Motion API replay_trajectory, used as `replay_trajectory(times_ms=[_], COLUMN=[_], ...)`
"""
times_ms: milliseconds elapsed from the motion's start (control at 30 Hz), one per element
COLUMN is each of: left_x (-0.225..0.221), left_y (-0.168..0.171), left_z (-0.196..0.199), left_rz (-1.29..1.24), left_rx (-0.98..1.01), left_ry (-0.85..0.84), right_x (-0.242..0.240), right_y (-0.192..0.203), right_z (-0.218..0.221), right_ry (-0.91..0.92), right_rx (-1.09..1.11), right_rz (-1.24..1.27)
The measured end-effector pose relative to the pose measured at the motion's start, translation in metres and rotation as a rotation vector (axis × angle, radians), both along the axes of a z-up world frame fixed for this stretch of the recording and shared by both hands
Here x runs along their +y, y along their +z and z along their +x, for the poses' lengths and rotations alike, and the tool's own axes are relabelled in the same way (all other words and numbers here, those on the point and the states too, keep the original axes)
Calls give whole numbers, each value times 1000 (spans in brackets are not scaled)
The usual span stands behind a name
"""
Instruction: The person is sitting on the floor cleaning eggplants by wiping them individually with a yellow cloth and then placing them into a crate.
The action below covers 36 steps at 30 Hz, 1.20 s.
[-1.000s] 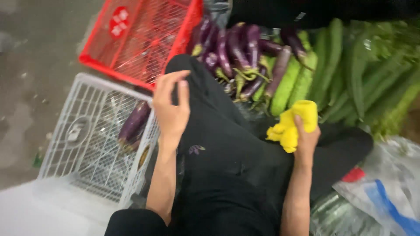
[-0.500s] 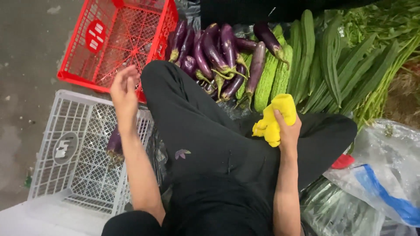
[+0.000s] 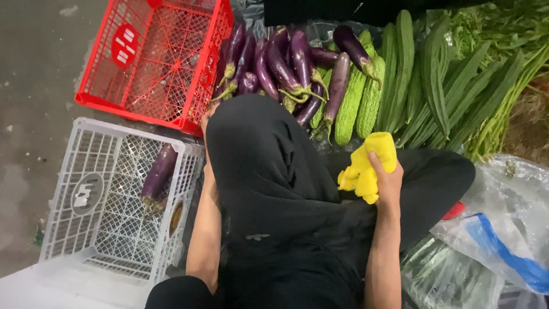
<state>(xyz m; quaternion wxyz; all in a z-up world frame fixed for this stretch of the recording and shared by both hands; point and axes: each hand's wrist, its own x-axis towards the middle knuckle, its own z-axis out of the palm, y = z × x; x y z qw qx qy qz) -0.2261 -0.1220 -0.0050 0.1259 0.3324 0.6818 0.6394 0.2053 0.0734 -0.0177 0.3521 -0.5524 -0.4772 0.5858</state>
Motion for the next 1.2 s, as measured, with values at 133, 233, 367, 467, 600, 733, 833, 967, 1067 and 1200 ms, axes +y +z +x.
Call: replay_trajectory(times_ms=[133,233,367,467,600,733,833,967,1067,1200], left_x=[16,14,-14,8,52,47,37,32,33,35], left_y=[-2,41,176,187,161,146,151,152,148,131], left_z=[-9,3,64,120,185,207,212,203,197,190], left_rz=[-3,2,23,180,182,-114,-75,-46,-37,-4], left_rx=[96,189,265,245,-51,37,-40,-142,-179,-314], left_ry=[-19,-26,170,48,-406,-346,-544,-966,-993,-994], right_x=[-10,-5,-3,-39,-32,31,55,43,42,31], right_y=[27,29,20,107,183,122,65,-9,-128,-150], right_z=[-16,-19,-17,-59,-88,-159,-229,-304,-352,-355], right_ry=[-15,52,99,159,959,774,671,947,1033,1118], right_rx=[13,41,13,136,70,-145,-481,-120,-502,-971], right_rz=[14,52,345,419,422,632,1174,1530,1919,2011])
